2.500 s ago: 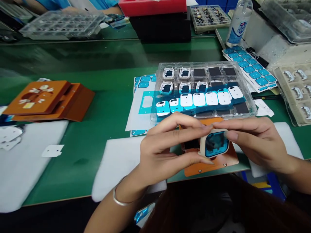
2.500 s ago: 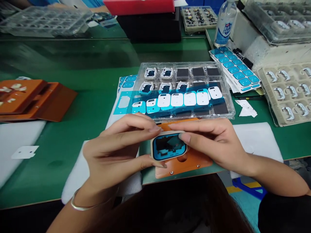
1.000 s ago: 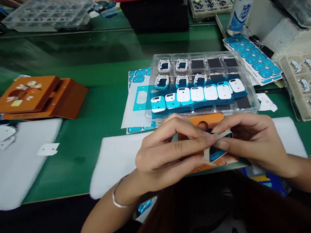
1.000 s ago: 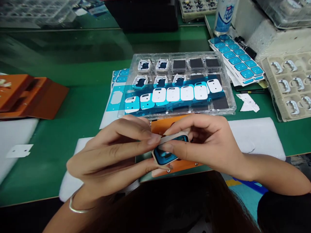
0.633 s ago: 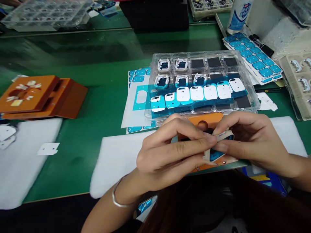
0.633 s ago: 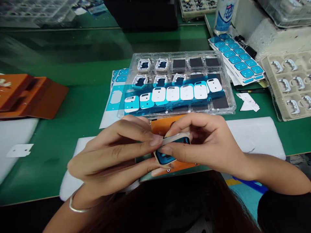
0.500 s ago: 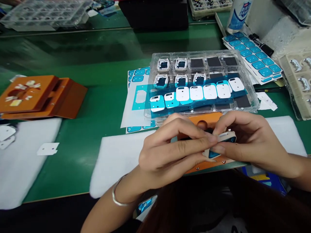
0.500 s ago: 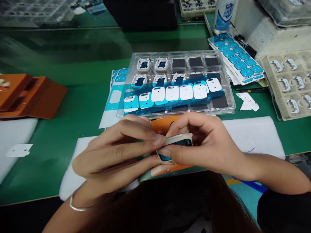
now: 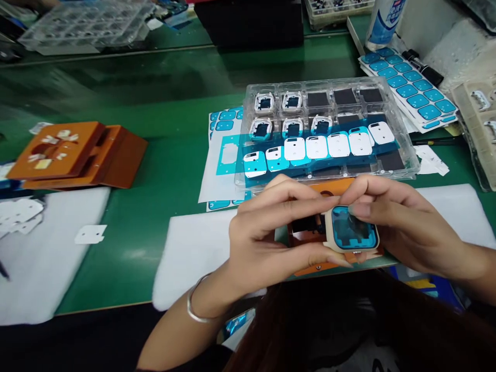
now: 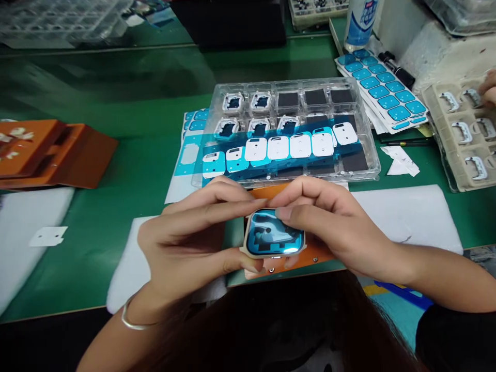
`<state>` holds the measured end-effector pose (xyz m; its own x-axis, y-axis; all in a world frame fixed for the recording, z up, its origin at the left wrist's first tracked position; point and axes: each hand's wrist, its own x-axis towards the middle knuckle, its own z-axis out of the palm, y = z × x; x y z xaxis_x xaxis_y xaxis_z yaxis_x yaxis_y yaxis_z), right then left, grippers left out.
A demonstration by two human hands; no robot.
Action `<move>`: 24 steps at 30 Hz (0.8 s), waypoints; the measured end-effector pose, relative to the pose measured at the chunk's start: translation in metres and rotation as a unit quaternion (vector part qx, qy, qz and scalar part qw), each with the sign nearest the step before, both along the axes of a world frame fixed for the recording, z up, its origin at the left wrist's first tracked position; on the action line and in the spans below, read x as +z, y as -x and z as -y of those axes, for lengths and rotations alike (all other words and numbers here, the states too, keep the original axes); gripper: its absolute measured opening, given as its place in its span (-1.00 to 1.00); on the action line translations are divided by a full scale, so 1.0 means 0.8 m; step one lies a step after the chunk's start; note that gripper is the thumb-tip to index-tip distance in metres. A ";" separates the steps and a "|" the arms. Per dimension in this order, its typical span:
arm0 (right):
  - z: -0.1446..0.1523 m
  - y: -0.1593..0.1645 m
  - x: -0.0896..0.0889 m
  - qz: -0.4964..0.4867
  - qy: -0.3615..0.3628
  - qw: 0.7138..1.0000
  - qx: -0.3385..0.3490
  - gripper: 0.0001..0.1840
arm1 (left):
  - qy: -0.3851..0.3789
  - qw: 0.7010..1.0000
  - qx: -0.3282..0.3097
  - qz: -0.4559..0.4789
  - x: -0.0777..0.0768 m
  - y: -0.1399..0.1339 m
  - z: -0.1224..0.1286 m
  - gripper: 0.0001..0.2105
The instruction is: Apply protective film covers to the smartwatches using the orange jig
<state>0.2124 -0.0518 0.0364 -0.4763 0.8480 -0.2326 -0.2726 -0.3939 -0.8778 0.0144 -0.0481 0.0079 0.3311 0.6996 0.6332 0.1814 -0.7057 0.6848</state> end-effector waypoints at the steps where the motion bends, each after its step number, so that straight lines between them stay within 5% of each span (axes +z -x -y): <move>1: 0.000 0.000 0.000 -0.002 0.007 1.000 0.001 -0.93 | -0.003 1.000 -0.004 0.000 0.000 0.000 0.000 -0.54; 9: 0.001 -0.001 -0.002 -0.035 0.049 0.998 0.021 -0.93 | 0.000 1.000 -0.008 -0.011 0.003 0.001 0.002 -0.52; 24: 0.007 0.000 -0.003 -0.003 -0.044 0.999 -0.008 -0.81 | -0.033 0.998 -0.018 -0.040 0.008 0.001 0.003 -0.55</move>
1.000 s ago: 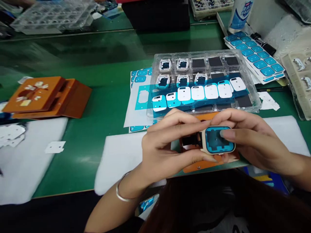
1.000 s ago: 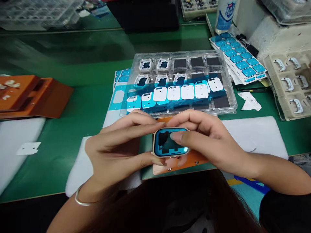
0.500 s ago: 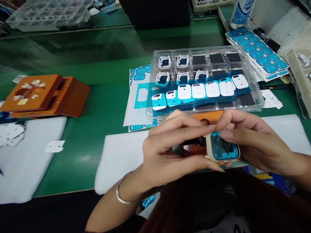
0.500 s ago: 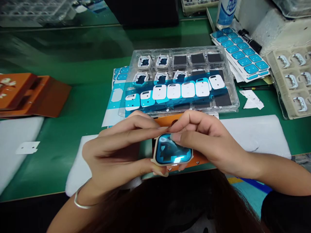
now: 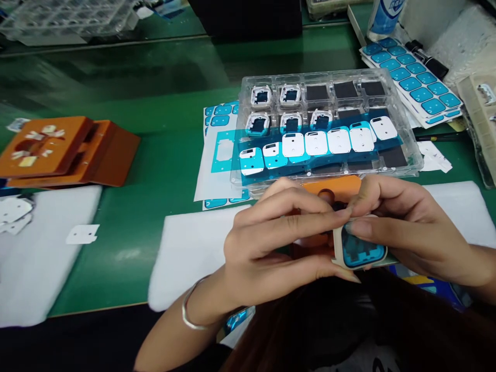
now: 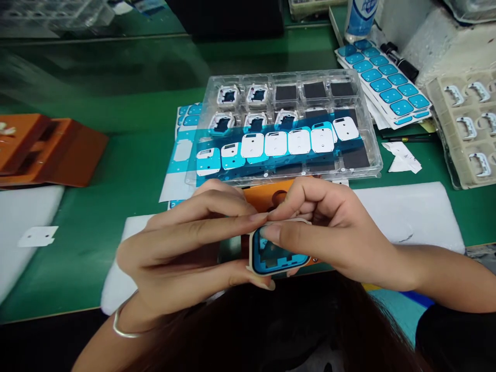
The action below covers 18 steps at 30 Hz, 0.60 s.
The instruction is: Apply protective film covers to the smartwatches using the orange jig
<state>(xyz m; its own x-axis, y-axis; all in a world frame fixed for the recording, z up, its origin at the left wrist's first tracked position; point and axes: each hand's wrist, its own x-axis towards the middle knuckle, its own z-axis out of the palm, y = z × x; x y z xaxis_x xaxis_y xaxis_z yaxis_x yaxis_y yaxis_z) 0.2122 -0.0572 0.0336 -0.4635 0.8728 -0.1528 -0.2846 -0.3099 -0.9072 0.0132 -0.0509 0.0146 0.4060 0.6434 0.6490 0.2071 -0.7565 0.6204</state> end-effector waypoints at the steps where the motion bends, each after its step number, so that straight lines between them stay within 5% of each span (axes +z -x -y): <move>1: 0.000 0.000 0.000 -0.001 -0.004 1.000 -0.003 -0.81 | -0.002 1.000 -0.001 -0.002 0.000 0.000 0.000 -0.55; 18: -0.001 -0.002 0.000 0.039 -0.027 0.999 0.005 -0.77 | -0.021 1.000 0.005 -0.013 -0.002 0.000 0.000 -0.57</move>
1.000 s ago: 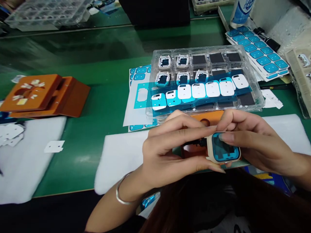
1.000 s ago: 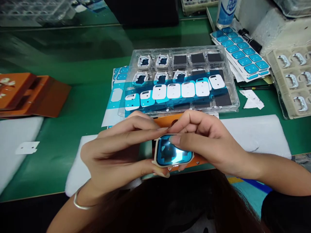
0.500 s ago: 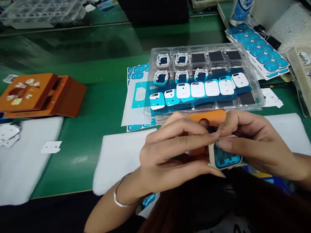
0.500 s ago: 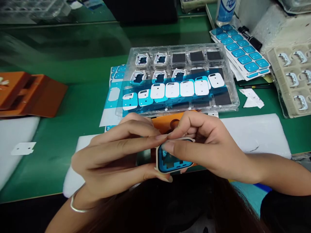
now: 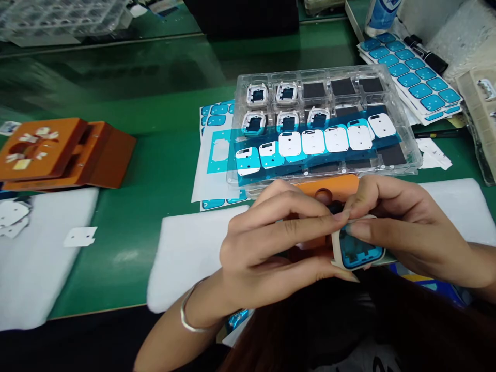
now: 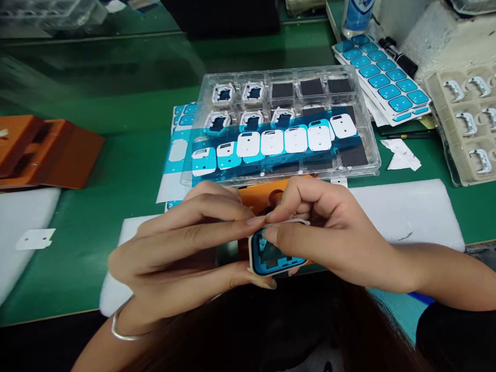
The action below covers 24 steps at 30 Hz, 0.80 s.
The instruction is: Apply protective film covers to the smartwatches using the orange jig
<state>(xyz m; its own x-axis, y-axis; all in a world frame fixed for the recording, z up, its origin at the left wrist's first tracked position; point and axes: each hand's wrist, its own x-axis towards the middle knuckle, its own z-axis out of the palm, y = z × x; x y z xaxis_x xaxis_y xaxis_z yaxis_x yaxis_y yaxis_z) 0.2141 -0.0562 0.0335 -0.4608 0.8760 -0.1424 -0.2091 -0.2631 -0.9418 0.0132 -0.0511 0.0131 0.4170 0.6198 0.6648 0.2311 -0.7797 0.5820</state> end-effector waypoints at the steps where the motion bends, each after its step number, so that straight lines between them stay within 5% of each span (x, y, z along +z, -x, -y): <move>1: 0.000 0.000 0.000 -0.001 -0.002 1.000 -0.001 -0.75 | 0.000 1.000 -0.001 0.004 0.000 0.000 0.000 -0.57; 24: -0.004 -0.007 0.003 -0.013 0.067 0.997 0.026 -0.91 | 0.120 0.990 -0.016 0.069 -0.002 0.000 0.000 -0.59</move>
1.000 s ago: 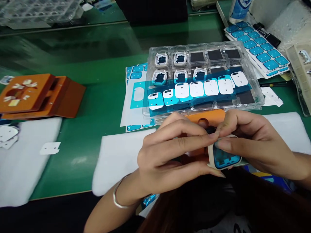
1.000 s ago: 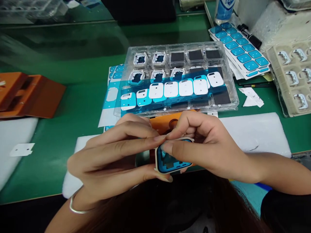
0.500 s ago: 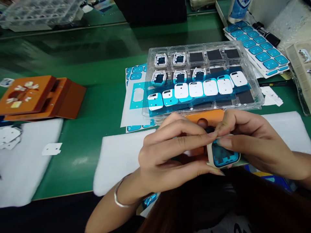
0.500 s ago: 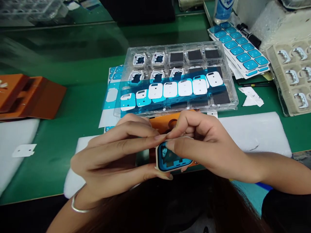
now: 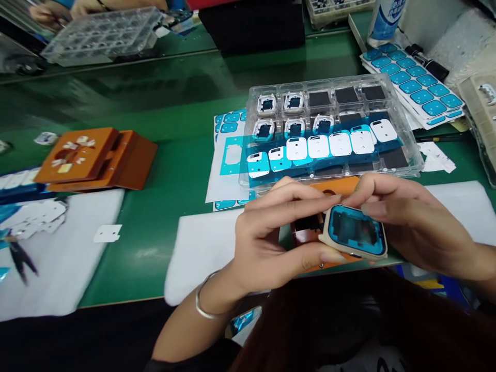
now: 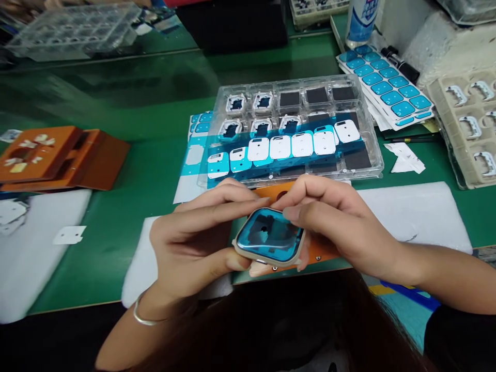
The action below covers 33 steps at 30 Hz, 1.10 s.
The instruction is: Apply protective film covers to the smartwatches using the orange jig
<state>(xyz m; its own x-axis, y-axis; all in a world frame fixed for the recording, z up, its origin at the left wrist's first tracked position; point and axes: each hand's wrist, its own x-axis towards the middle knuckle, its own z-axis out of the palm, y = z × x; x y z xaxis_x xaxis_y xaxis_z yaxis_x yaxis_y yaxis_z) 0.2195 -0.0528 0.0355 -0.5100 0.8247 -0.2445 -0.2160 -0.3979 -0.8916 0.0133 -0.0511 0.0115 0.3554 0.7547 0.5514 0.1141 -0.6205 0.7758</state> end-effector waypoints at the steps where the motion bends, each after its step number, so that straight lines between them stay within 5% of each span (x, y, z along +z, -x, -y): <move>1: 0.000 0.000 0.000 0.003 0.001 1.000 0.001 -0.91 | 0.002 1.000 -0.001 0.002 0.000 0.000 0.000 -0.59; 11: 0.000 0.001 0.001 0.017 0.000 1.000 -0.006 -0.95 | -0.002 1.000 0.007 0.006 -0.001 -0.002 0.002 -0.57; 33: 0.008 0.005 0.000 0.026 -0.124 0.991 -0.035 -0.91 | -0.062 0.998 0.020 -0.007 -0.001 -0.005 0.006 -0.55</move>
<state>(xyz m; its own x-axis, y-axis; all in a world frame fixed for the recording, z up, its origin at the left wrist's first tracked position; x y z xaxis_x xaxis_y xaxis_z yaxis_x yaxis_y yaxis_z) 0.2155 -0.0593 0.0359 -0.4421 0.8953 -0.0554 -0.1856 -0.1517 -0.9709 0.0172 -0.0557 0.0106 0.3353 0.6946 0.6365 0.1505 -0.7064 0.6916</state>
